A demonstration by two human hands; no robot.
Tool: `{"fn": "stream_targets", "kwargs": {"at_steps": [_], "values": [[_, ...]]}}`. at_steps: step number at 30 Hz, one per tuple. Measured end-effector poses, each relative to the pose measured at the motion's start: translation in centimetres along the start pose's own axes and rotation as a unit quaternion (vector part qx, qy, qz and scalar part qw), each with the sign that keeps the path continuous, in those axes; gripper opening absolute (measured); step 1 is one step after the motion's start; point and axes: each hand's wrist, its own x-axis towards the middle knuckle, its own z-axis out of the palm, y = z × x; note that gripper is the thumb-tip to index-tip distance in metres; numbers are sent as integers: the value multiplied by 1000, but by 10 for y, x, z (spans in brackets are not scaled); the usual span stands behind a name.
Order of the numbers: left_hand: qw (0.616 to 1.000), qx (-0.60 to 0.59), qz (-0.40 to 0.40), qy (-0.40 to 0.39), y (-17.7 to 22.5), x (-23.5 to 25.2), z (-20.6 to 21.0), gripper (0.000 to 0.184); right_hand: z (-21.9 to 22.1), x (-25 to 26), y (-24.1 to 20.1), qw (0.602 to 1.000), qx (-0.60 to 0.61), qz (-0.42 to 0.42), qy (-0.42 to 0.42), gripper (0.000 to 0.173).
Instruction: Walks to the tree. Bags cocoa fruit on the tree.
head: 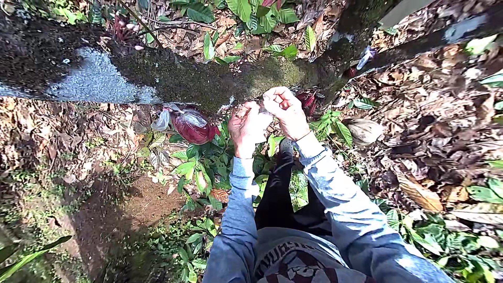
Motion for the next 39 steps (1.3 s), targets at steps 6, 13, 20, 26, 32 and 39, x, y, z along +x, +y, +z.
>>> {"fn": "stream_targets", "kwargs": {"at_steps": [6, 13, 20, 26, 32, 39], "values": [[992, 87, 85, 28, -1, 3, 16, 25, 7, -8, -1, 991, -105, -57, 58, 22], [991, 125, 45, -25, -3, -2, 2, 25, -1, -24, -1, 973, -216, -75, 17, 23], [987, 151, 56, 2, -2, 3, 6, 21, -6, -14, -3, 967, -247, -67, 19, 22], [988, 139, 67, -2, 6, 4, 8, 36, -18, -4, -6, 966, -248, -67, 2, 15], [975, 206, 84, -22, 10, 4, 4, 32, -21, 3, -12, 961, -264, -69, -41, 12], [976, 207, 69, 11, 10, 2, 3, 26, -23, 0, -18, 959, -260, -38, -109, 26]]}}
